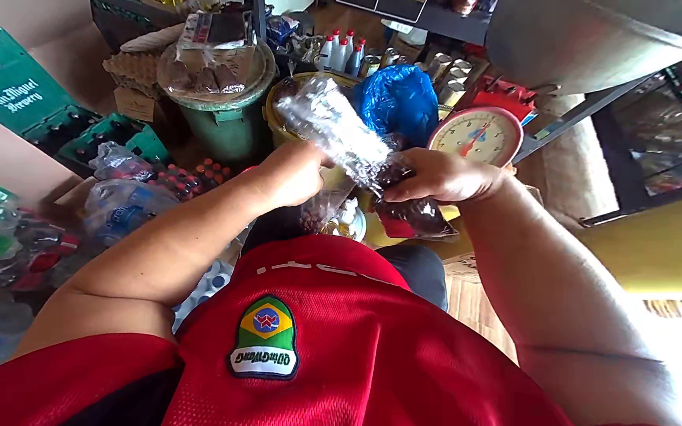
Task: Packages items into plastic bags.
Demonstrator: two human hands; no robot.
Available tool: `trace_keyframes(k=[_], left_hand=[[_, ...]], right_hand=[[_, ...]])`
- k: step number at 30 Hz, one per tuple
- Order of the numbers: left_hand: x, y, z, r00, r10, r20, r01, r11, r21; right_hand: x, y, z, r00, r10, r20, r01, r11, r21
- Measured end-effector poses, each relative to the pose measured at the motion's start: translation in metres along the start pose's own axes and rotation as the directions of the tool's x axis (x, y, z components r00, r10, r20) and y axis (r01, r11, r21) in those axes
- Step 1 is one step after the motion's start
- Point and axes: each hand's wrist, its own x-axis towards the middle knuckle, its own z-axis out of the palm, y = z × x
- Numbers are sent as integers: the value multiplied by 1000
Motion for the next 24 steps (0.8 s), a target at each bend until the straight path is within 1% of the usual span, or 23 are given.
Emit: trace_keyframes(k=[2,3,4,5,6,7,9,11,14,18,20,22,24], left_hand=[[5,3,-3,996,-47,82,52,997,-55],[6,2,-3,995,-50,85,58,995,-85],[7,1,-3,995,-57,80,66,992,-111],[7,2,-3,995,-68,75,77,988,-131],[8,4,-3,994,-80,74,90,986,-143],[8,6,-5,993,-94,76,104,983,-149],[9,7,-7,990,-120,72,130,978,-160],[9,8,-8,987,-144,67,154,970,-186],[8,10,-6,981,-176,82,191,949,-252],[9,15,-3,970,-191,148,226,935,-274],[10,17,-2,968,-190,166,229,938,-260],[10,17,-1,966,-185,181,228,938,-260],[10,17,0,963,-179,199,231,933,-277]], right_hand=[[-11,7,-5,997,-18,-74,26,994,106],[-17,6,-8,993,-7,-122,22,993,118],[-25,3,-12,986,15,-163,2,995,100],[-33,-4,-15,978,59,-198,-49,997,55],[-41,-11,-20,970,126,-208,-130,992,-3],[-48,-20,-24,961,194,-197,-211,975,-70],[-60,-36,-29,932,313,-183,-350,907,-234],[-66,-48,-30,901,388,-193,-433,822,-369],[-68,-62,-31,852,485,-195,-514,706,-487],[-61,-68,-34,798,595,-97,-545,643,-539],[-58,-67,-37,788,611,-71,-540,632,-556],[-57,-69,-39,771,634,-62,-566,638,-522],[-57,-70,-39,744,666,-57,-614,647,-451]])
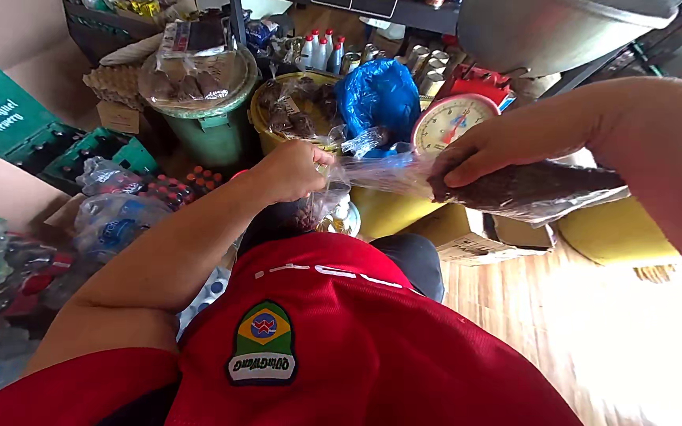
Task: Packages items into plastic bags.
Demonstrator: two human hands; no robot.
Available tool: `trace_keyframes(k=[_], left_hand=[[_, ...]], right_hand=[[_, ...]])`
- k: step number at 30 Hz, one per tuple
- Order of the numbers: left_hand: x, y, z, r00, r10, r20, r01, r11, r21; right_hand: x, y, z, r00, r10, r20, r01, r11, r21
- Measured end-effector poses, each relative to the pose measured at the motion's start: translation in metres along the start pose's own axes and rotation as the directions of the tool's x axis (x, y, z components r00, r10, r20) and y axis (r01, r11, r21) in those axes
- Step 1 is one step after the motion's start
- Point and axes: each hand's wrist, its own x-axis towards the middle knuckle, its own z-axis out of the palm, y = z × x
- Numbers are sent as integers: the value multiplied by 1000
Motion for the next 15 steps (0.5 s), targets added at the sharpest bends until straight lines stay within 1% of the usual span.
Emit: trace_keyframes(k=[2,5,7,9,13,15], left_hand=[[0,-3,2,1000,19,7,-19,999,-32],[0,-7,4,999,35,13,-34,991,-129],[2,-12,7,999,49,12,-45,970,-241],[2,-15,10,998,58,0,-55,941,-334],[2,-21,14,998,47,-41,-60,902,-428],[3,-26,16,998,44,-49,-62,878,-475]], right_hand=[[2,-1,-1,999,33,13,-34,999,43],[8,4,-7,999,37,13,-37,999,30],[9,5,-10,999,43,-31,-43,999,22],[10,2,-12,995,87,-49,-86,996,23],[19,3,-17,993,113,-45,-116,992,-50],[20,1,-19,988,147,-36,-148,988,-33]])
